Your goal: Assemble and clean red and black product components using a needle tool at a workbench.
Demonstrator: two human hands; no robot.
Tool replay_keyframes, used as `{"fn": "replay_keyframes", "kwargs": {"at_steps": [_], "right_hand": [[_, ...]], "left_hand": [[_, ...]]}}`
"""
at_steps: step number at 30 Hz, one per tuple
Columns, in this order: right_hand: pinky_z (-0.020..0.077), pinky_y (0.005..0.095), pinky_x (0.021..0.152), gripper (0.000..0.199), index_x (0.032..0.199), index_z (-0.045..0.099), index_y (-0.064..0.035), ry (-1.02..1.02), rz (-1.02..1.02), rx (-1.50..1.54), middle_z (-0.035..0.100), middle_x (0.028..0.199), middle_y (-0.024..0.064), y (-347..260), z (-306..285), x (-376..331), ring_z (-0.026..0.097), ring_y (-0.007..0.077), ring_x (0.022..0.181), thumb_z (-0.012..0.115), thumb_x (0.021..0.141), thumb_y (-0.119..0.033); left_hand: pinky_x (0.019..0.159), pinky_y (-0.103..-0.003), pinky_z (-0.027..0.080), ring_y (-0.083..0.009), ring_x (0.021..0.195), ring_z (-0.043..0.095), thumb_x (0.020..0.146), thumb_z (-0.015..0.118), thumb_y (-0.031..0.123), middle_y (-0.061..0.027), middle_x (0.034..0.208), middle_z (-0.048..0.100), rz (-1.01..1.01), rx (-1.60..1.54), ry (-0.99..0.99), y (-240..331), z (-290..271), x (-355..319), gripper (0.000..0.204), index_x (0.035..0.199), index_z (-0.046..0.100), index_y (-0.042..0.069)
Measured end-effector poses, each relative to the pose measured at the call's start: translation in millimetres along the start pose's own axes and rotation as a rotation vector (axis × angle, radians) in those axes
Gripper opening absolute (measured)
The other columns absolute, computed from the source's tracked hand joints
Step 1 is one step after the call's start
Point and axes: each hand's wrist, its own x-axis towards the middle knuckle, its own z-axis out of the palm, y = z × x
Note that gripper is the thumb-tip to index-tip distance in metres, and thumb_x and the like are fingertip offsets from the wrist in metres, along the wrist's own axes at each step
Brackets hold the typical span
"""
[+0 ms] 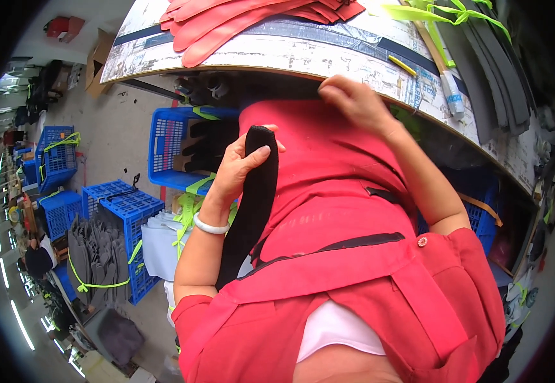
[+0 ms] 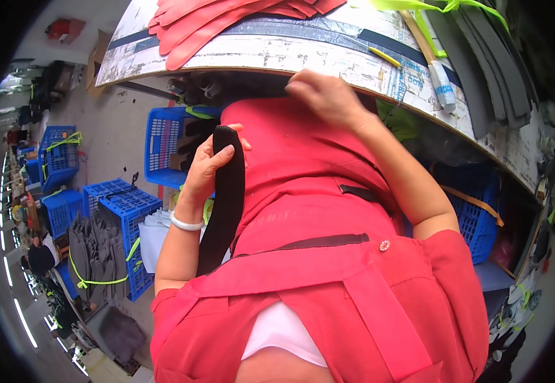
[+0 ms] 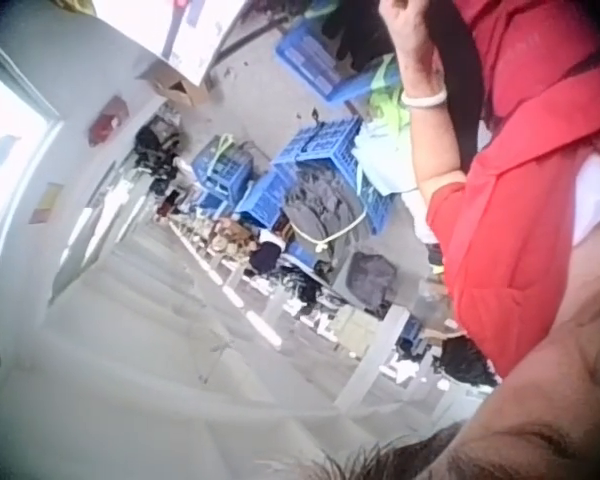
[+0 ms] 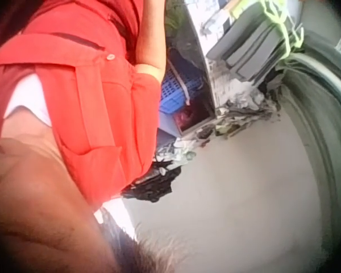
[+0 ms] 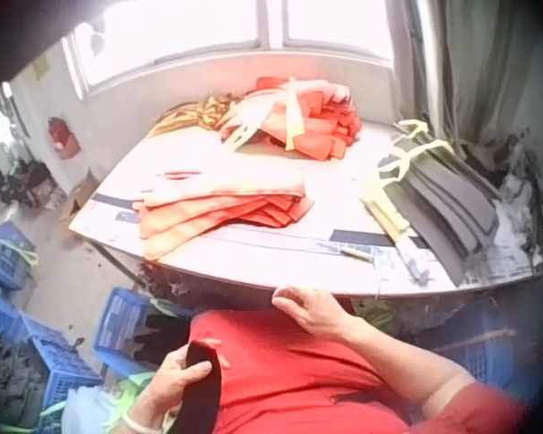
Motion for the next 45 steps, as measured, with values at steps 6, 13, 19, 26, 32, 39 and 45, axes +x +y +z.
{"fn": "replay_keyframes", "kwargs": {"at_steps": [6,13,19,26,32,39,45], "right_hand": [[0.0462,0.0408,0.085,0.025,0.102,0.066,-0.0092,0.613,-0.011,-0.787,0.066,0.101,0.0091,102,-92,14,0.059,0.0297,0.094,0.067,0.087,-0.029],[0.0448,0.0393,0.082,0.014,0.096,0.062,-0.0091,0.493,-0.022,-0.768,0.063,0.097,0.0094,114,-90,16,0.058,0.0302,0.095,0.064,0.089,-0.021],[0.0509,0.0341,0.068,0.018,0.107,0.064,-0.0071,0.162,-0.188,0.173,0.066,0.081,0.0142,-20,-3,-10,0.065,0.0255,0.071,0.059,0.096,-0.019],[0.0445,0.0278,0.057,0.014,0.108,0.062,-0.0007,-0.052,-0.109,0.418,0.062,0.074,0.0118,-71,38,-23,0.052,0.0124,0.06,0.056,0.095,-0.004],[0.0431,0.0283,0.055,0.013,0.106,0.061,-0.0007,-0.053,-0.157,0.389,0.061,0.073,0.0134,-71,48,-25,0.052,0.0139,0.057,0.057,0.094,-0.004],[0.049,0.0382,0.061,0.011,0.101,0.061,-0.0016,-0.109,-0.089,0.385,0.065,0.08,0.0194,-82,40,-31,0.065,0.0359,0.073,0.058,0.093,-0.009],[0.0483,0.0372,0.06,0.01,0.1,0.061,-0.0013,-0.141,-0.054,0.388,0.064,0.079,0.0198,-85,37,-34,0.065,0.0353,0.071,0.058,0.093,-0.009]], "left_hand": [[0.08,-0.032,0.052,-0.0203,0.085,0.065,0.089,0.067,0.017,-0.0118,0.096,0.067,0.023,-0.029,-0.165,12,2,14,0.027,0.109,0.06,0.001],[0.081,-0.036,0.053,-0.0237,0.087,0.065,0.085,0.073,0.029,-0.0118,0.095,0.064,-0.048,-0.082,-0.175,21,-1,34,0.035,0.1,0.06,0.0],[0.077,-0.031,0.051,-0.0202,0.086,0.063,0.088,0.071,0.023,-0.0111,0.097,0.064,0.057,-0.161,-0.172,13,-15,45,0.028,0.101,0.063,-0.001],[0.077,-0.03,0.048,-0.0195,0.086,0.058,0.086,0.072,0.027,-0.009,0.093,0.059,0.055,-0.105,-0.129,21,-11,43,0.03,0.096,0.061,0.002],[0.08,-0.028,0.049,-0.0175,0.085,0.062,0.087,0.072,0.023,-0.01,0.094,0.063,0.097,-0.163,-0.166,18,-16,39,0.028,0.098,0.063,-0.001],[0.077,-0.031,0.048,-0.0196,0.085,0.058,0.086,0.072,0.027,-0.0099,0.091,0.058,0.097,-0.096,-0.148,18,-15,32,0.029,0.095,0.061,0.001],[0.08,-0.03,0.049,-0.0187,0.086,0.061,0.086,0.073,0.024,-0.0098,0.094,0.062,0.111,-0.091,-0.168,19,-11,30,0.028,0.097,0.063,0.0]]}}
